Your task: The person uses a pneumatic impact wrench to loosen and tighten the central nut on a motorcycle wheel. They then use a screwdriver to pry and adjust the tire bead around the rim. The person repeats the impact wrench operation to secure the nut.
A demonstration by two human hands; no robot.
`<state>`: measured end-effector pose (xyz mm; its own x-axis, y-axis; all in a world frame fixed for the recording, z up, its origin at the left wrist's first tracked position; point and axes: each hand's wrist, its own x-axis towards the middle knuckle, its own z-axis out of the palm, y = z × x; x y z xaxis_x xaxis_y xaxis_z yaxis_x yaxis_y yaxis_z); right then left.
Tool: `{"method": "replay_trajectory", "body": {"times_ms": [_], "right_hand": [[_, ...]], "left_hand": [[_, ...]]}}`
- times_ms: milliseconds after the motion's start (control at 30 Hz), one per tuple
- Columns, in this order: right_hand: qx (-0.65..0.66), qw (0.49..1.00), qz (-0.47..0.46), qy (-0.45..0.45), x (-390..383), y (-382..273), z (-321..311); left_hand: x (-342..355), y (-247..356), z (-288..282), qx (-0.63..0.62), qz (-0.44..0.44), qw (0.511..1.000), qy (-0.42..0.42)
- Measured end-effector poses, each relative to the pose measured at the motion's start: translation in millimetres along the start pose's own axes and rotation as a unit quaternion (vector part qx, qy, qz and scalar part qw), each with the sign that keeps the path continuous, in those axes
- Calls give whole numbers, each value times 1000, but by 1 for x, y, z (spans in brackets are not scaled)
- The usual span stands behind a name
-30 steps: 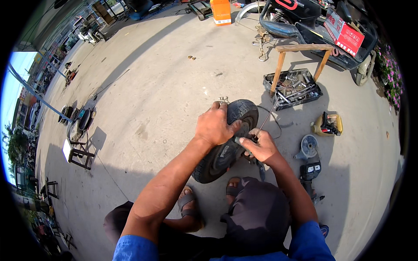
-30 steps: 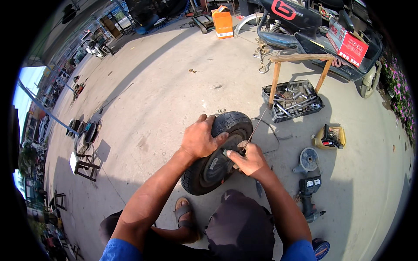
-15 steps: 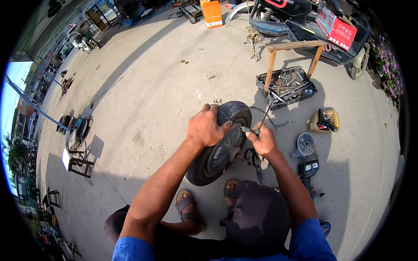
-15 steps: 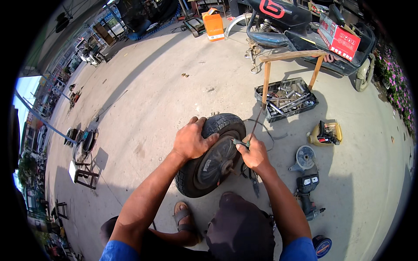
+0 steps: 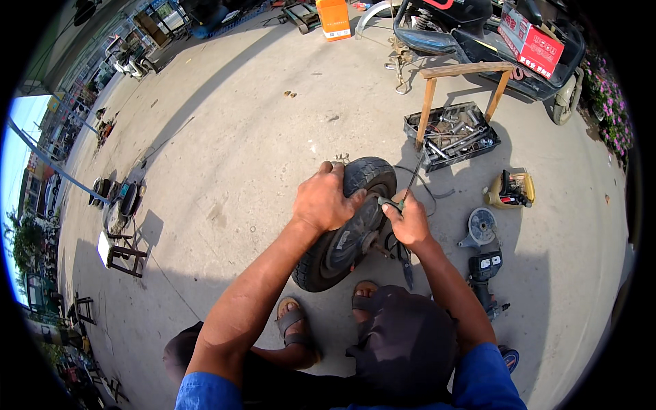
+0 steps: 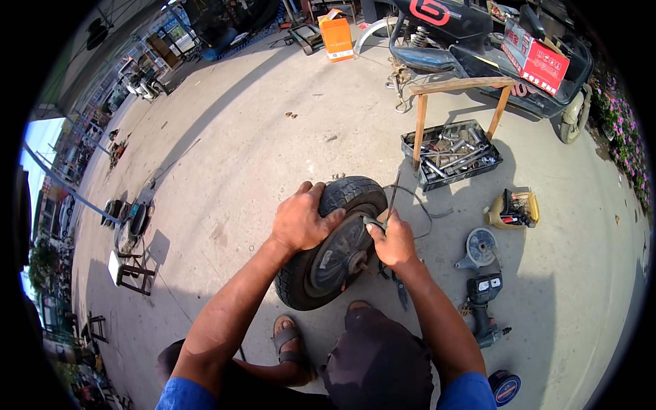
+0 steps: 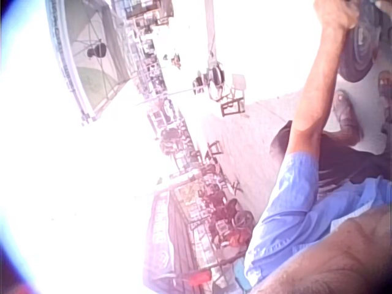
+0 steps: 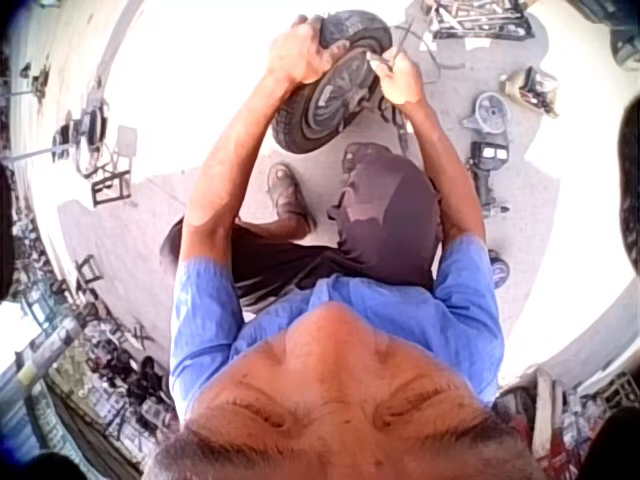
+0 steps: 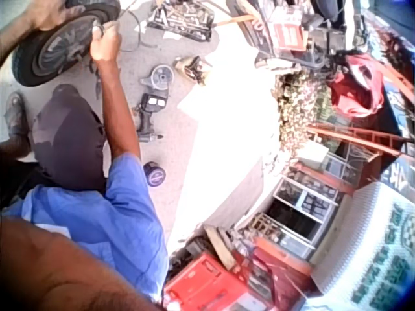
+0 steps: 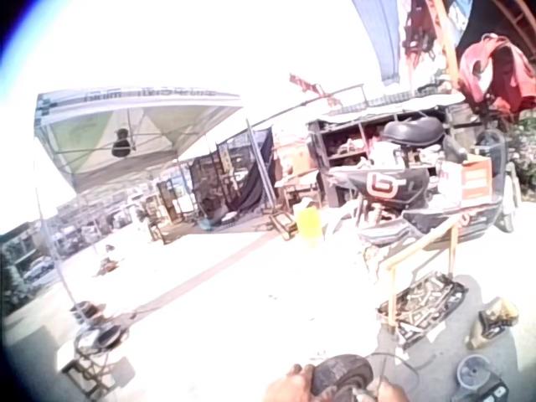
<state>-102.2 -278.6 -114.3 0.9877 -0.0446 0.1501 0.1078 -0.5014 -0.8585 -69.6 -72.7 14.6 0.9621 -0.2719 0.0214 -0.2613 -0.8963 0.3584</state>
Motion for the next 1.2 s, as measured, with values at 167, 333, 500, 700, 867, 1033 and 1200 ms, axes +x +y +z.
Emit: {"method": "replay_trajectory", "body": {"times_ms": [167,333,500,700,867,1033,1200], "right_hand": [[29,998,41,-41,3,-3,-5],[-24,998,6,57,27,-23,-42],[-30,989,-72,129,63,-64,-66],[53,989,18,137,83,-32,-64],[81,982,101,140,96,-27,-64],[109,974,129,154,90,-18,-57],[179,954,194,142,92,-8,-61]], "left_hand": [[-1,2,1,4,3,1000,12],[-1,11,2,9,6,1000,-3],[-7,15,1,6,5,1000,0],[-16,17,1,-26,23,999,-5],[-16,18,-2,-36,21,999,-10],[-24,8,-3,-39,40,998,2],[-23,14,-2,-32,26,999,-4]]}}
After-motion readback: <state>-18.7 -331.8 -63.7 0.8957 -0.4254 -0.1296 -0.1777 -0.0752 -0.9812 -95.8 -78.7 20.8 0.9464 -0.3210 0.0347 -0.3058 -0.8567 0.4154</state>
